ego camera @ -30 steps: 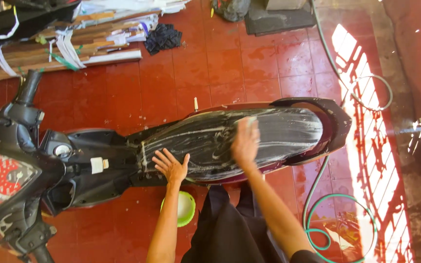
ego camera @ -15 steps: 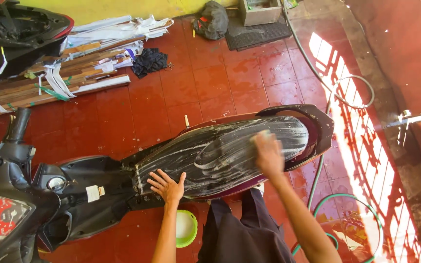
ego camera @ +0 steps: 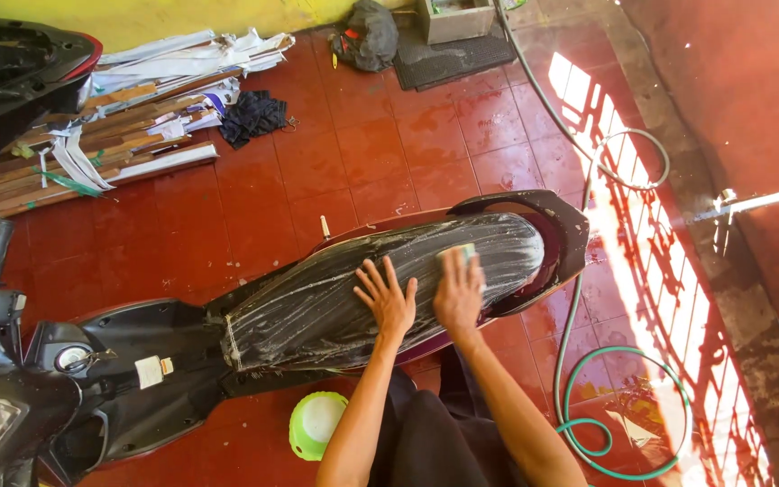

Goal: The person washes a scooter by scrubbing the seat and front body panels with a soapy sponge. They dip the sponge into a green bucket of soapy water to reload it and continue scrubbing the scooter's surfaces.

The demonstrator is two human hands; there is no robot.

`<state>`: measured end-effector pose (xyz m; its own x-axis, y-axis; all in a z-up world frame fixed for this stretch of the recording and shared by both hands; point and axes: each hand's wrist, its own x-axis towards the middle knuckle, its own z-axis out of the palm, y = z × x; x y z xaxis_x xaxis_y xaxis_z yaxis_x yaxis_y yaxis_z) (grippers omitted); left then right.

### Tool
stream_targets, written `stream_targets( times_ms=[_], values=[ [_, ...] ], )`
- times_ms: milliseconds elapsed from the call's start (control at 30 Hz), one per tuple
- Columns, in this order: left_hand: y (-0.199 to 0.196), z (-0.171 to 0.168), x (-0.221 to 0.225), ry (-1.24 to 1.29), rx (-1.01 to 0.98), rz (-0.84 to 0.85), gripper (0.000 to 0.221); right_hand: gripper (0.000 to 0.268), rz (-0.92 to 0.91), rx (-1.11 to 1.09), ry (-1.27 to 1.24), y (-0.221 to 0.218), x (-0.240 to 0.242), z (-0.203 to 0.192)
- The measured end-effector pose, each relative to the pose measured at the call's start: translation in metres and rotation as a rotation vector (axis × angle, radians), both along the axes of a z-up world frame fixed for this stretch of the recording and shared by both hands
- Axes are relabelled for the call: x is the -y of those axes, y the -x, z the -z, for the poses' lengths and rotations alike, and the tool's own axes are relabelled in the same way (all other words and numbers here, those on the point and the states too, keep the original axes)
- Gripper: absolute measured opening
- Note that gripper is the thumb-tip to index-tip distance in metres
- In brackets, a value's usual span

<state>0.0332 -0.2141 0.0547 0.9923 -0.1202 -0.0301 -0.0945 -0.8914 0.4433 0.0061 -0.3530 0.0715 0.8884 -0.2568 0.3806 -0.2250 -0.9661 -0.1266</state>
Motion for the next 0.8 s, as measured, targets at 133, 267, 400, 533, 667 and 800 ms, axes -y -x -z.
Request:
stream_targets(
  times_ms=[133,267,400,533,667,800],
  values=[
    [-0.006,-0.003,0.006,-0.020,0.124,-0.021,0.071,0.051,-0.251,0.031,-0.038,0.006,0.009,-0.029],
    [0.002,-0.011,0.009,-0.038,0.150,-0.049,0.062,0.051,-0.380,0.042,-0.028,-0.016,0.070,-0.054],
    [0.007,-0.007,0.035,-0.120,0.165,-0.182,0.064,0.046,-0.238,0.033,-0.007,-0.054,0.104,-0.070],
    [0.022,-0.025,0.072,-0.195,0.196,-0.206,0.069,0.038,-0.305,0.007,-0.027,-0.077,0.133,-0.051],
    [0.023,-0.030,0.100,-0.221,0.193,-0.177,0.073,0.031,-0.277,-0.037,-0.134,-0.063,0.165,-0.057],
    [0.007,-0.034,0.137,-0.234,0.191,-0.150,0.070,0.046,-0.114,0.091,-0.314,-0.014,0.163,-0.061]
  ],
)
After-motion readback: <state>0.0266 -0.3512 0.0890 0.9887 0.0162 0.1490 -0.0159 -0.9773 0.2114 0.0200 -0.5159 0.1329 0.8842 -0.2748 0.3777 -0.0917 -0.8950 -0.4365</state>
